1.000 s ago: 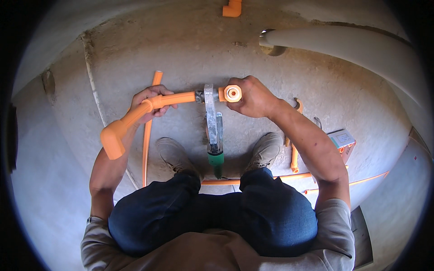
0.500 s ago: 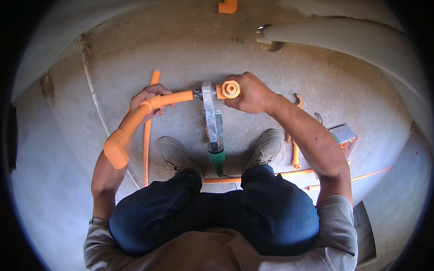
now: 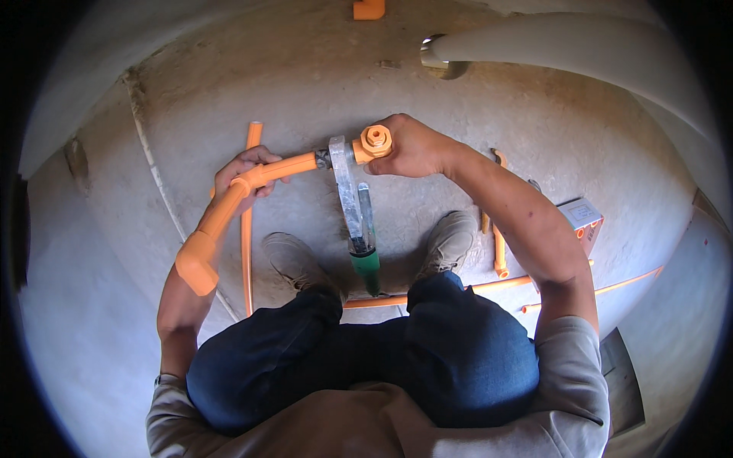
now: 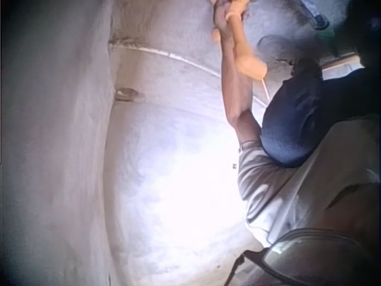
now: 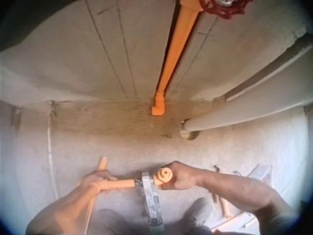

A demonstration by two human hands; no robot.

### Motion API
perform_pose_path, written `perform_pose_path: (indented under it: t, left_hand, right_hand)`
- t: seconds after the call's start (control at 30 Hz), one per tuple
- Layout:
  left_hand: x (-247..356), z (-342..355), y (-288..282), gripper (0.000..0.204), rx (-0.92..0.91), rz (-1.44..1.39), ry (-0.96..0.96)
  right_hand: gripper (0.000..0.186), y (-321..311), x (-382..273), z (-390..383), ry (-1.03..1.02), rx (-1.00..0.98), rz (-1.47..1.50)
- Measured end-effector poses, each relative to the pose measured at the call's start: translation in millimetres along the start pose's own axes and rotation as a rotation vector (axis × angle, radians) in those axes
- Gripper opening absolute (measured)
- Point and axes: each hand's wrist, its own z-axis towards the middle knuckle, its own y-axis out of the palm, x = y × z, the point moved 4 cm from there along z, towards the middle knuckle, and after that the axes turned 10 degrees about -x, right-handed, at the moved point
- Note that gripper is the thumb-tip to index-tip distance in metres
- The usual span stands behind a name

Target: The person measures an orange pipe with a tape measure, cuts it using a hand tool, and then uses a heating tool to fuse the pipe sections and elbow connectors together.

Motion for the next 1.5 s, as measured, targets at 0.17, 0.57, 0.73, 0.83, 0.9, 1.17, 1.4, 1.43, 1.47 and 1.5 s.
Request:
perform_pose_path:
  t: [0.17, 0.57, 0.73, 0.83, 0.9, 1.17, 1.4, 1.43, 1.47, 1.5]
  left_hand:
    - [-6.0, -6.9, 1.8, 0.044, 0.121, -0.147, -0.041]
    - [-5.5, -4.6, 3.5, 0.047, 0.202, -0.275, -0.106]
    - [-2.2, -4.6, 5.1, 0.047, 0.219, -0.279, -0.122]
    - [-1.7, -1.4, 6.4, 0.046, 0.177, -0.279, -0.108]
    - [-3.1, -1.0, 5.3, 0.046, 0.177, -0.312, -0.138]
    - [-3.5, -3.3, 6.2, 0.047, 0.169, -0.364, -0.134]
    - [-2.3, -0.4, 9.4, 0.047, 0.147, -0.371, -0.121]
    - [-2.1, -0.2, 10.1, 0.047, 0.146, -0.371, -0.121]
    - [-1.6, -0.3, 10.6, 0.047, 0.152, -0.364, -0.117]
    - [-1.4, -0.5, 10.7, 0.048, 0.159, -0.357, -0.113]
  right_hand:
    - [0.027, 1.9, -4.1, 1.3, -0.044, 0.037, -0.064]
    - [0.026, 4.9, -5.2, -5.3, -0.098, 0.141, -0.198]
    - [0.024, 7.1, -5.1, -5.8, -0.127, 0.166, -0.217]
    - [0.023, 7.2, -5.5, -8.7, -0.126, 0.183, -0.214]
    - [0.023, 7.7, -6.2, -8.7, -0.109, 0.187, -0.215]
    - [0.023, 8.1, -10.6, -6.7, -0.151, 0.209, -0.211]
    - [0.021, 9.7, -6.6, -6.8, -0.150, 0.220, -0.249]
    - [0.021, 9.6, -7.0, -7.0, -0.159, 0.225, -0.240]
    - [0.021, 9.5, -7.4, -7.2, -0.167, 0.230, -0.230]
    - [0.021, 9.7, -6.7, -7.0, -0.167, 0.230, -0.230]
